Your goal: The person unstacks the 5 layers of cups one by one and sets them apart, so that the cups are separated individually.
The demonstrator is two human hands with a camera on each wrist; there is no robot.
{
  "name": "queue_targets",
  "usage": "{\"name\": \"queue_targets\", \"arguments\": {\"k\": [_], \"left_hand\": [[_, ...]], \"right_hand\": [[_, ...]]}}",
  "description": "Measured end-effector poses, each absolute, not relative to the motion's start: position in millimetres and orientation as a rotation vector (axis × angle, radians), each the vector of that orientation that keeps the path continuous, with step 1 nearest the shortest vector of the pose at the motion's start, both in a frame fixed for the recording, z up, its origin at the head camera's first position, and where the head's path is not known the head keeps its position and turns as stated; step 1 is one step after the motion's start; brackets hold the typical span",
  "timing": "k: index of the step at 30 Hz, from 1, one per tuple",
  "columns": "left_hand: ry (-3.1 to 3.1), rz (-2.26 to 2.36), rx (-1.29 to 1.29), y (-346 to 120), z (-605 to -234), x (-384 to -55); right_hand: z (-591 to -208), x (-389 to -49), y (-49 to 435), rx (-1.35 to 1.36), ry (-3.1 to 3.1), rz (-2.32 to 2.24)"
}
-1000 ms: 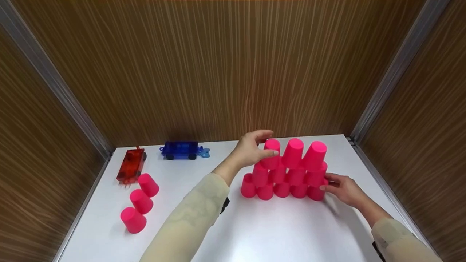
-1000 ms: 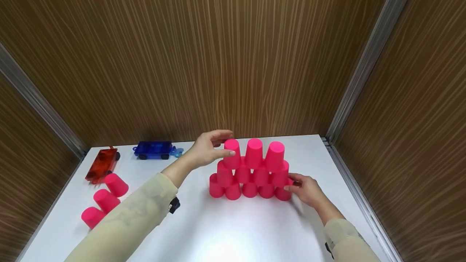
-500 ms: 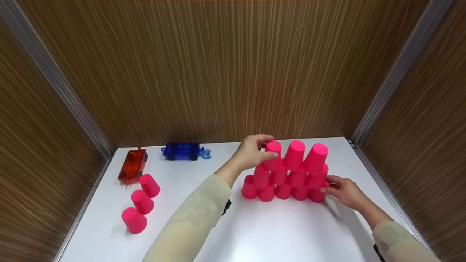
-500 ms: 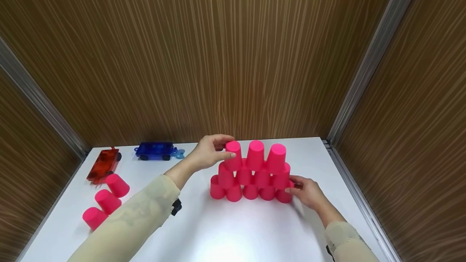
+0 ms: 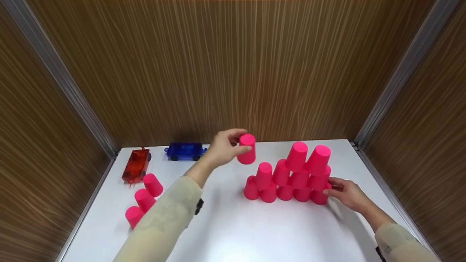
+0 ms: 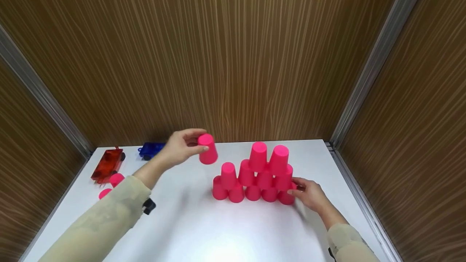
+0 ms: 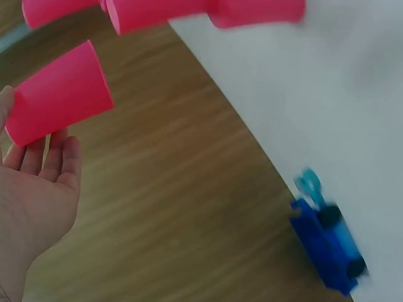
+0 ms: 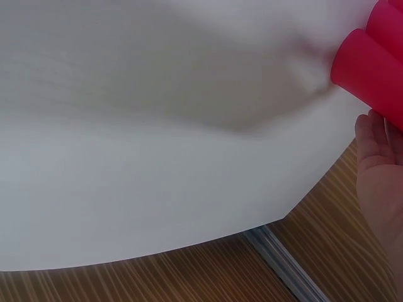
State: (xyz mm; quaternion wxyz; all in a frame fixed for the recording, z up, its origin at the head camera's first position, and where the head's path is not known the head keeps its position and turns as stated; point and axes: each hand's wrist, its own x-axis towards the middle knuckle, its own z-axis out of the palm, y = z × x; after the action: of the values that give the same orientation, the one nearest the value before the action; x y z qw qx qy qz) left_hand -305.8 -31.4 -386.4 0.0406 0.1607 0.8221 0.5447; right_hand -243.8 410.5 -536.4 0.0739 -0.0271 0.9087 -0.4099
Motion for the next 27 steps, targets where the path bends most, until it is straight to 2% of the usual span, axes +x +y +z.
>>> {"name": "queue_targets", "arguments": {"k": [16,27], "left_hand": [[2.585,1.649,0.185,-157.8,-391.6,-316.0],[2.608,1.492,0.02,-220.5,-426.5,-314.0]], "right_hand": [[-534.4,-240.8,418.8,-0.088,2.749,-1.204],[-534.4,-234.3,424.7,-0.094,2.766,-1.213]]}}
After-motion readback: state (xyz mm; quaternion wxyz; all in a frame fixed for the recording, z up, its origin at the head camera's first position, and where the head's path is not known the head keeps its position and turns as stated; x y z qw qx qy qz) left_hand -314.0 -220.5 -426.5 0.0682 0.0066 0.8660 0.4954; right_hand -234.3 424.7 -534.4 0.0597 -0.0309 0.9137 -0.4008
